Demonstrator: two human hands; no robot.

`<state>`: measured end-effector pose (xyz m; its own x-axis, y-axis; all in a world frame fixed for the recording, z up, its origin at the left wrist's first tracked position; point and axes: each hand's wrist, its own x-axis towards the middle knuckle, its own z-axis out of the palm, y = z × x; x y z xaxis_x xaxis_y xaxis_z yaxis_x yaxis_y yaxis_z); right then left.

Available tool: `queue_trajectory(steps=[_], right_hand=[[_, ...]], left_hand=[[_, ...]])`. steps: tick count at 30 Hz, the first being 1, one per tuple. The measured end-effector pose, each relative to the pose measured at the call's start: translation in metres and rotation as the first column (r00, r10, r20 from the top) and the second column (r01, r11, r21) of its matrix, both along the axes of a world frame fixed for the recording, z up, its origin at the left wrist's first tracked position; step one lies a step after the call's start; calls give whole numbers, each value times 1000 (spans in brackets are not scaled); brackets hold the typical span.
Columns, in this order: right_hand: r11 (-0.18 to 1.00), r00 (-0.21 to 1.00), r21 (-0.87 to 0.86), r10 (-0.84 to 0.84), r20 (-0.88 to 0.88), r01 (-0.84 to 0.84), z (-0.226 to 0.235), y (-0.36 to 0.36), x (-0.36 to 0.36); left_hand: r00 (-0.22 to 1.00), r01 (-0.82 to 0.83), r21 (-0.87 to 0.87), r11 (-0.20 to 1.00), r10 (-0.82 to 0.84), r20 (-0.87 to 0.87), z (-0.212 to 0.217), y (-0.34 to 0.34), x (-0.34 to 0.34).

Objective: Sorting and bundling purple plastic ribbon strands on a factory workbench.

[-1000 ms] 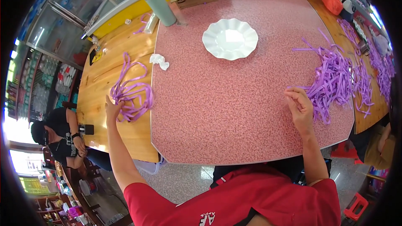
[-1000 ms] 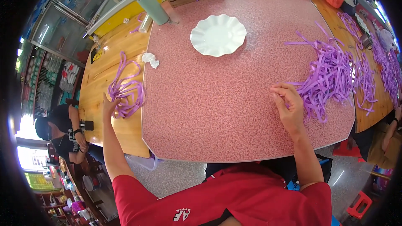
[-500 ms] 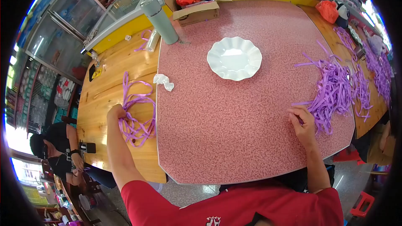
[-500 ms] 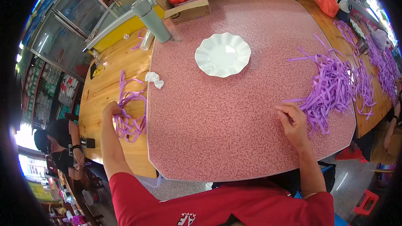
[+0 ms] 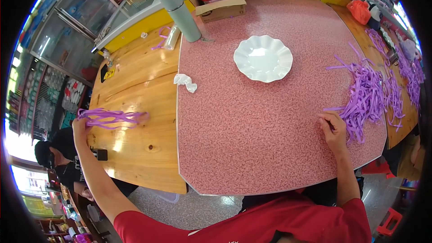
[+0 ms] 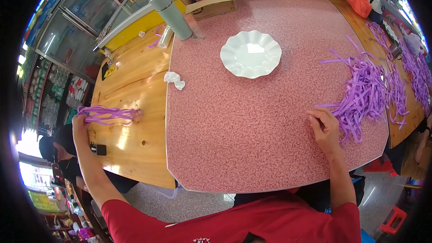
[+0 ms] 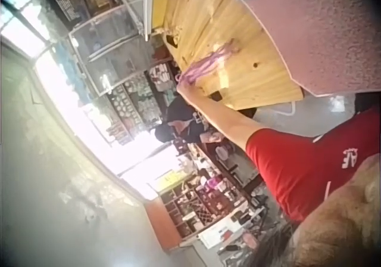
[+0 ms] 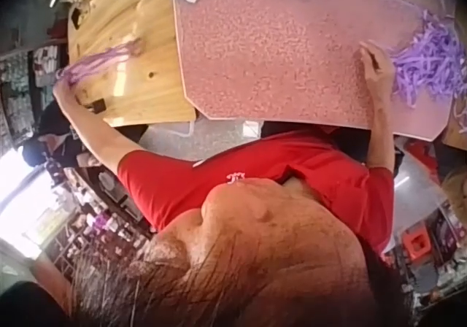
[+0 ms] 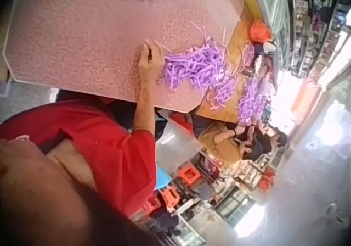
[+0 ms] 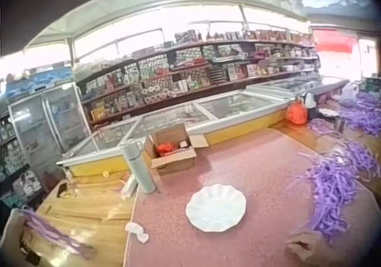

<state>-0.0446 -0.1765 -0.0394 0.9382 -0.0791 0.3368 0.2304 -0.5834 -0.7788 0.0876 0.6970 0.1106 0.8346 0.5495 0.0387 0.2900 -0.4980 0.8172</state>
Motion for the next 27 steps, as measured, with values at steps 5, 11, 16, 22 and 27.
queue_trajectory(steps=[5,11,16,22,27], right_hand=[[986,995,-144,-70,77,81,7,-2,-12],[958,961,-278,17,275,63,7,9,-9],[939,920,-331,43,391,97,-12,0,-7],[955,890,-288,66,451,75,-9,1,-6],[952,901,-276,-1,435,134,-15,-8,-10]], left_hand=[[997,20,99,995,-27,68,-4,-66,3],[917,375,597,710,-190,-350,-64,-35,26],[845,510,533,675,-509,-164,-120,-167,43],[593,713,495,496,-804,-49,-75,-402,-13],[364,780,523,344,-929,68,-37,-542,-54]])
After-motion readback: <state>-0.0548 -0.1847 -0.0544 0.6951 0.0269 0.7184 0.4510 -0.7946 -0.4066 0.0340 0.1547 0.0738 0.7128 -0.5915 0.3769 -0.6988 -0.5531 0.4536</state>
